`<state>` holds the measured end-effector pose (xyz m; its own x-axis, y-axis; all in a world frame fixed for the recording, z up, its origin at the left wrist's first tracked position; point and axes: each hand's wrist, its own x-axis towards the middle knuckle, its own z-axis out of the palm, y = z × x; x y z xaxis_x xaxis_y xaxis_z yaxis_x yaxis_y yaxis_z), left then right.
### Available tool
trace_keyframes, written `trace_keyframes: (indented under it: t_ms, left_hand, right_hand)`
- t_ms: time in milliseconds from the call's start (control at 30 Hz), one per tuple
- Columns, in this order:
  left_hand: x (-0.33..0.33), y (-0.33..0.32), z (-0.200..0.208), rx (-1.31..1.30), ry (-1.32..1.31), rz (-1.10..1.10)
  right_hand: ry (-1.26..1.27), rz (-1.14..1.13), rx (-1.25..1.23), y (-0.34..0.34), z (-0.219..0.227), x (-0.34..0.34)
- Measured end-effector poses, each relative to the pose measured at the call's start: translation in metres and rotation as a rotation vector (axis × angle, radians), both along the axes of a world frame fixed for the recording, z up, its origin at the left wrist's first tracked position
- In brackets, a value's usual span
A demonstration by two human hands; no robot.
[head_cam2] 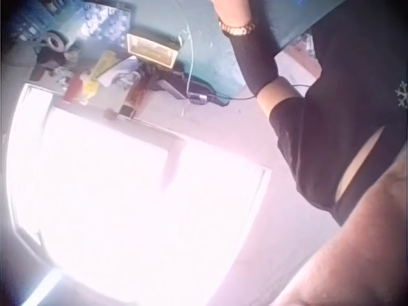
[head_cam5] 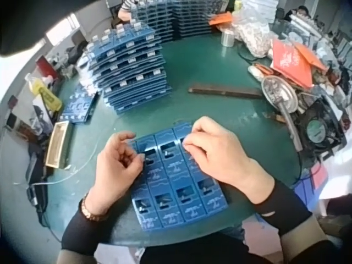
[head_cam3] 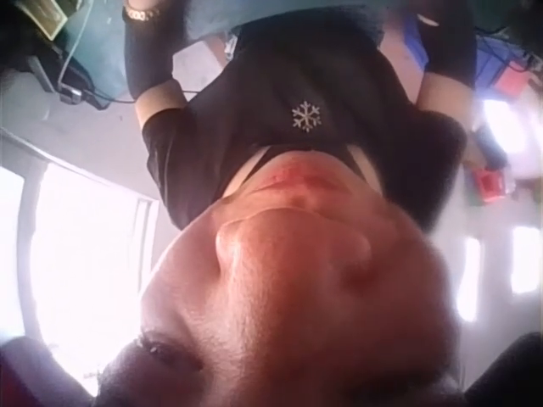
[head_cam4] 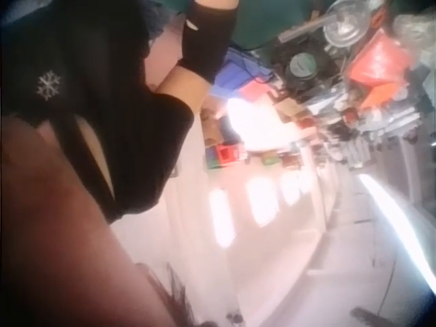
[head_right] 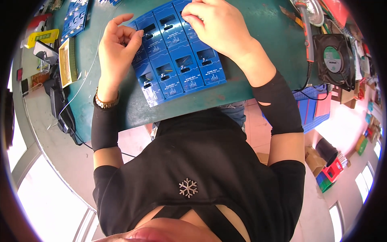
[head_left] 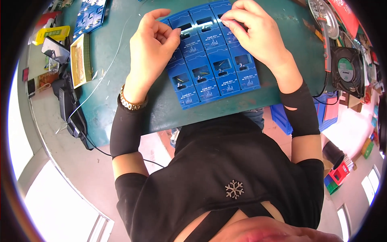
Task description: The person assembles electronic components by placing pins into blue plastic modules and cutting small white plastic strips with scissors.
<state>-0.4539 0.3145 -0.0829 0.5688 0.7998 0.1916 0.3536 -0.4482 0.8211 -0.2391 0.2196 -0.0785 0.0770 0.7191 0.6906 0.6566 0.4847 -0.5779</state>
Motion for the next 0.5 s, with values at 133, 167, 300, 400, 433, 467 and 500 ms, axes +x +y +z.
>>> trace_keyframes:
  t_ms: [133, 167, 300, 400, 433, 467, 500]
  left_hand:
    - [0.005, 0.002, 0.003, 0.020, 0.072, -0.002]
    - [0.006, 0.002, 0.005, 0.014, 0.090, -0.002]
    - [0.007, 0.003, 0.007, 0.011, 0.131, 0.009]
    - [0.008, 0.003, 0.009, 0.041, 0.142, 0.009]
    - [0.008, 0.003, 0.009, 0.041, 0.144, 0.009]
    - [0.008, 0.003, 0.010, 0.029, 0.154, 0.007]
    - [0.006, 0.003, 0.009, 0.017, 0.164, 0.012]
  right_hand:
    - [-0.117, 0.034, 0.293, 0.009, -0.010, 0.005]
    - [-0.116, 0.026, 0.295, 0.000, -0.011, 0.009]
    - [0.031, 0.005, -0.066, -0.002, -0.008, 0.010]
    - [0.144, 0.129, 0.245, 0.004, -0.017, 0.014]
    - [0.183, 0.149, 0.255, 0.005, -0.014, 0.014]
    - [0.184, 0.149, 0.256, -0.001, -0.007, 0.014]
    - [0.151, 0.035, -0.050, -0.010, 0.013, 0.008]
